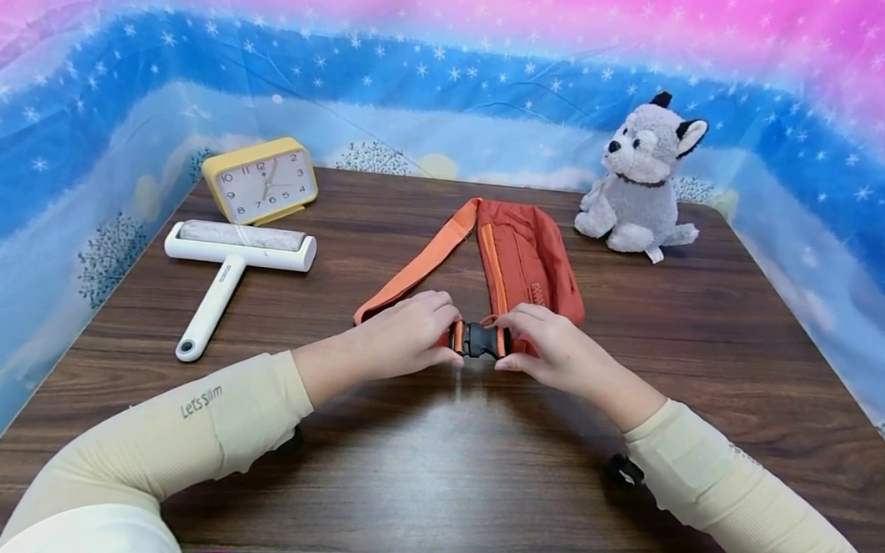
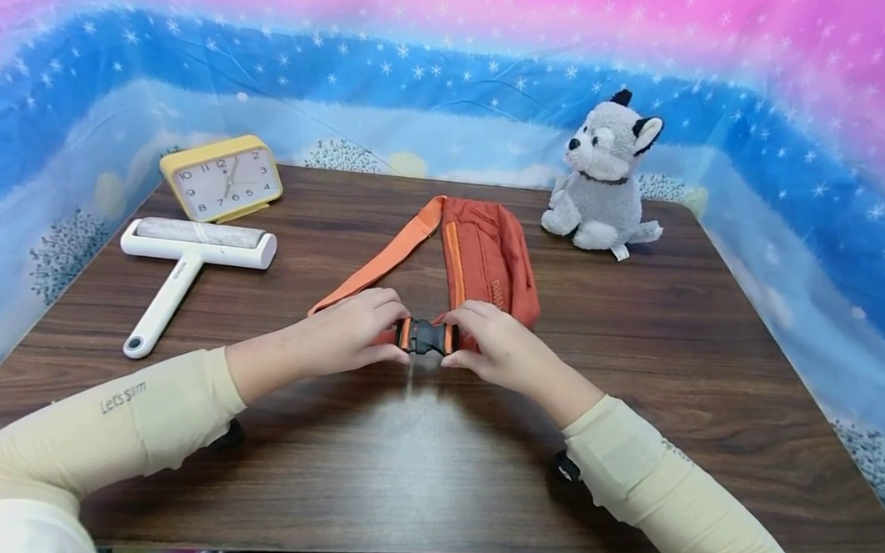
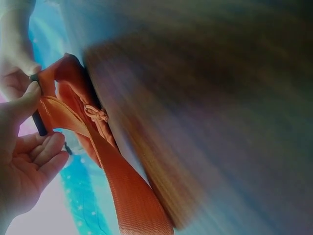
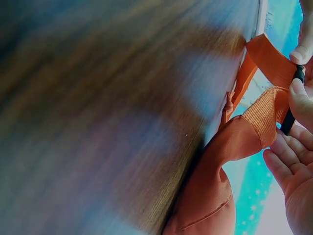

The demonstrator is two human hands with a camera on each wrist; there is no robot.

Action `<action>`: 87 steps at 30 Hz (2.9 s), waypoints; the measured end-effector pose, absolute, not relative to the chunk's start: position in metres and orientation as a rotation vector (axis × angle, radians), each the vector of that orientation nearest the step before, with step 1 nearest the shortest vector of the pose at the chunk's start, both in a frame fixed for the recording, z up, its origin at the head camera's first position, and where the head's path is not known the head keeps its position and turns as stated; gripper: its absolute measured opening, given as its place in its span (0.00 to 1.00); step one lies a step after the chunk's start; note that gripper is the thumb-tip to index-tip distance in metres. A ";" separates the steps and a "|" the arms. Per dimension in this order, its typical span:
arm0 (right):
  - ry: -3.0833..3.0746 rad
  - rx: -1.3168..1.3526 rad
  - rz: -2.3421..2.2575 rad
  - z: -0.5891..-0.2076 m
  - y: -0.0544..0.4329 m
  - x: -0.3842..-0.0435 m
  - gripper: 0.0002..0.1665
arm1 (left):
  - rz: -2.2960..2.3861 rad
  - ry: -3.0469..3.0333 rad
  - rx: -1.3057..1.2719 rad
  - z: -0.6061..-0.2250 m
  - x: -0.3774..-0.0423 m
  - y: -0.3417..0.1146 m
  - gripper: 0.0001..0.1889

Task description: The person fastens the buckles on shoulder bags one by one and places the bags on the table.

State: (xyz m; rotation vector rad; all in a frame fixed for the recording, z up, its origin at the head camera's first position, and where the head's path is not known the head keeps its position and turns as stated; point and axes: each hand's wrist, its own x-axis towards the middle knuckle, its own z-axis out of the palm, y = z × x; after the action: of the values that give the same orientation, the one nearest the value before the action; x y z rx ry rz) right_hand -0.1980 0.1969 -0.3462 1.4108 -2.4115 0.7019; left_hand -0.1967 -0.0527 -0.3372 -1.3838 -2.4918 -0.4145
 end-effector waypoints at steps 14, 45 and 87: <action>-2.422 1.411 0.698 -0.345 0.197 -0.198 0.24 | -0.427 -2.524 -1.361 -0.335 -0.196 -0.052 0.23; -2.446 1.395 0.671 -0.340 0.197 -0.200 0.24 | -0.474 -2.542 -1.341 -0.332 -0.198 -0.050 0.22; -2.390 1.393 0.684 -0.340 0.194 -0.201 0.25 | -0.461 -2.575 -1.320 -0.327 -0.197 -0.047 0.22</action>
State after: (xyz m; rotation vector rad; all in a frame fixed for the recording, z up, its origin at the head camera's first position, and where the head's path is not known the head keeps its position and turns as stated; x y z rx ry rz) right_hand -0.2010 0.1944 -0.3400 1.3935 -2.3895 0.6842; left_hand -0.1967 -0.0474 -0.3273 -1.3201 -2.5751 -0.4610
